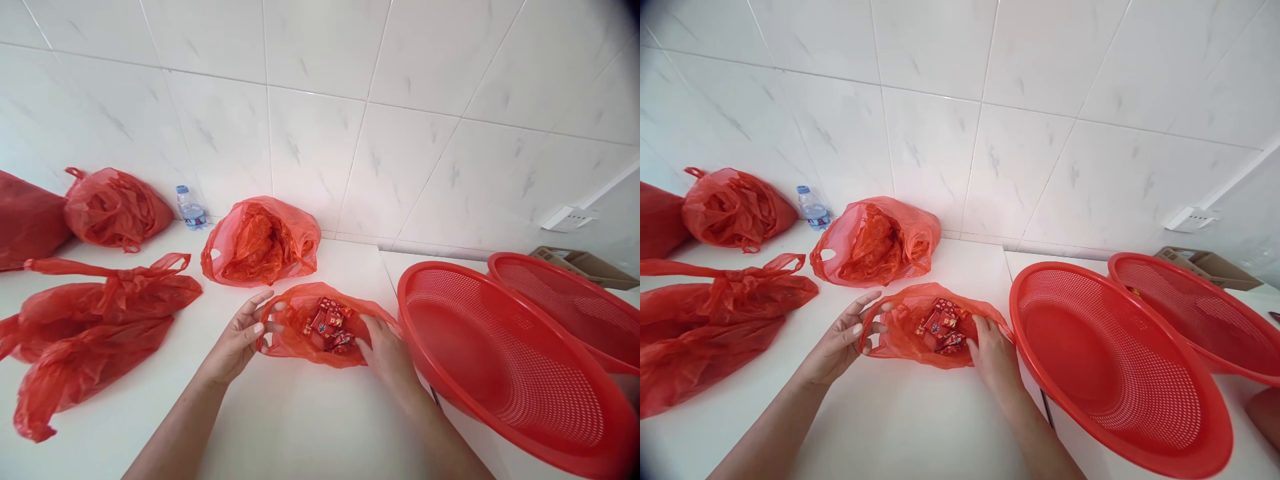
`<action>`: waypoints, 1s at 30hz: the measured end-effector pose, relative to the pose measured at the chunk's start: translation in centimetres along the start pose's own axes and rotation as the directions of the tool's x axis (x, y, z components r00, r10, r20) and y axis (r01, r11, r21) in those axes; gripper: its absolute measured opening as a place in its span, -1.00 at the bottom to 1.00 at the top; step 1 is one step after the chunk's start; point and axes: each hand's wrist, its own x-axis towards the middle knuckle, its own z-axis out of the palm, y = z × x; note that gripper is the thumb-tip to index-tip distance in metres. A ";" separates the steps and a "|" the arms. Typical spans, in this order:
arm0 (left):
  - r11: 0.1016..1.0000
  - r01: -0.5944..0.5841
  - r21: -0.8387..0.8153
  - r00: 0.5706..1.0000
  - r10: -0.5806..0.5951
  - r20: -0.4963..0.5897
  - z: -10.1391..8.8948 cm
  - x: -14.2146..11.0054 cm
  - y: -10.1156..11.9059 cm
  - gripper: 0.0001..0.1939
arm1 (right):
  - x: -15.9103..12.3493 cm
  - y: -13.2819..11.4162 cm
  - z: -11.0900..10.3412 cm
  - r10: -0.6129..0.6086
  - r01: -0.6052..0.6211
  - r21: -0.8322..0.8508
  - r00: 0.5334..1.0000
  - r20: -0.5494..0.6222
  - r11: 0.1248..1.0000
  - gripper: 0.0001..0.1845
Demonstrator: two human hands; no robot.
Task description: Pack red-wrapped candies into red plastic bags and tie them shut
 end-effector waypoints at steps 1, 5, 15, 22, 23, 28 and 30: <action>0.999 -0.010 0.033 1.000 0.010 0.002 0.1 -0.3 0.3 -0.38 | -0.2 -0.1 -0.1 0.003 -0.003 0.011 0.999 -0.032 1.000 -0.53; 0.985 -0.069 0.159 0.998 0.069 0.006 0.7 -1.1 1.8 -0.36 | -0.8 -0.9 -0.8 0.065 -0.056 0.058 0.984 -0.163 0.997 -0.36; 0.895 -0.308 0.324 0.951 0.302 0.071 2.9 -2.2 6.6 -0.42 | -2.1 -2.8 -3.4 -0.025 0.074 0.165 0.959 -0.281 0.983 -0.50; 0.838 -0.199 0.508 0.963 0.263 -0.057 -0.1 -4.8 6.3 -0.45 | -5.2 -1.3 -4.6 -0.116 0.278 0.211 0.817 -0.565 0.937 -0.71; 0.833 -0.164 0.529 0.959 0.260 -0.112 -0.7 -5.2 6.0 -0.44 | -5.7 -1.0 -4.4 -0.085 0.257 0.211 0.801 -0.593 0.943 -0.70; 0.816 0.089 0.571 0.961 0.081 -0.266 -2.1 -6.3 3.5 -0.35 | -8.3 -0.4 -0.7 0.232 0.018 0.488 0.864 -0.447 0.872 -0.53; 0.803 0.156 0.575 0.967 -0.006 -0.255 -1.5 -6.1 2.3 -0.30 | -9.1 -0.8 1.2 0.353 -0.087 0.645 0.887 -0.297 0.760 -0.33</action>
